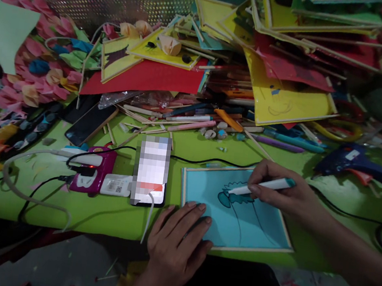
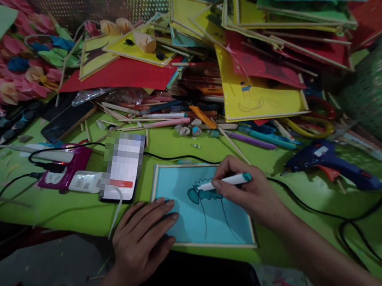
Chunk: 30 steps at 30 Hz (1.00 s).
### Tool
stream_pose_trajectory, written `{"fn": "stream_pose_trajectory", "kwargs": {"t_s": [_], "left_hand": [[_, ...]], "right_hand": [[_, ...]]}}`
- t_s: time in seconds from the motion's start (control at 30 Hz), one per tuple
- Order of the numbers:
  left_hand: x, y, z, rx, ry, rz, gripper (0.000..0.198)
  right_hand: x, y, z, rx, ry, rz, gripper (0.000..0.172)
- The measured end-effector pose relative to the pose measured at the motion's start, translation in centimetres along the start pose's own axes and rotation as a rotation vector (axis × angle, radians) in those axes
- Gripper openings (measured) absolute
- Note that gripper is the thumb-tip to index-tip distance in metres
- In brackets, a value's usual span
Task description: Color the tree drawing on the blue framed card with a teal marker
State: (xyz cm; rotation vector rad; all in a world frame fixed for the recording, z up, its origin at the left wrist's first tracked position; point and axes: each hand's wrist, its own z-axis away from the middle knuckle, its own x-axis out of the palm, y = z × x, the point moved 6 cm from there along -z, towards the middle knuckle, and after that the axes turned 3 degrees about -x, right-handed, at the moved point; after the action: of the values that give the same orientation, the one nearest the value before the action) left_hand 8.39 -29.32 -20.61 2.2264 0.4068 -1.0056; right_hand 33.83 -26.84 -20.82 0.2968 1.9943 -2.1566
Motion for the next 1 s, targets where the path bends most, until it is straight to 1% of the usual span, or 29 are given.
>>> {"fn": "stream_pose_trajectory", "kwargs": {"t_s": [0.1,0.27,0.43,0.6,0.77,0.93,1.0], "left_hand": [[-0.06,0.01,-0.07,-0.003,0.005,-0.002,0.023],[-0.11,0.03,-0.09,0.005,0.007,-0.01,0.023],[-0.07,0.02,-0.08,0.007,0.0,-0.002,0.023],[-0.07,-0.03,-0.03,0.006,0.004,-0.008,0.024],[-0.08,-0.01,-0.13,0.01,-0.01,-0.018,0.024],[-0.19,0.02,-0.16,0.018,0.002,-0.019,0.023],[-0.15,-0.02,-0.11,0.013,0.0,-0.018,0.023]], "right_hand": [[0.22,-0.06,-0.06,0.007,-0.023,0.013,0.032],[-0.02,-0.22,-0.14,0.014,0.018,0.028,0.033],[0.07,-0.26,-0.16,0.022,-0.017,0.034,0.035],[-0.13,-0.16,-0.19,0.027,0.041,0.028,0.035],[0.08,-0.22,-0.09,0.014,-0.013,0.01,0.032],[-0.19,0.11,0.02,0.025,0.019,-0.011,0.032],[-0.12,0.18,0.03,0.026,0.003,-0.01,0.032]]}}
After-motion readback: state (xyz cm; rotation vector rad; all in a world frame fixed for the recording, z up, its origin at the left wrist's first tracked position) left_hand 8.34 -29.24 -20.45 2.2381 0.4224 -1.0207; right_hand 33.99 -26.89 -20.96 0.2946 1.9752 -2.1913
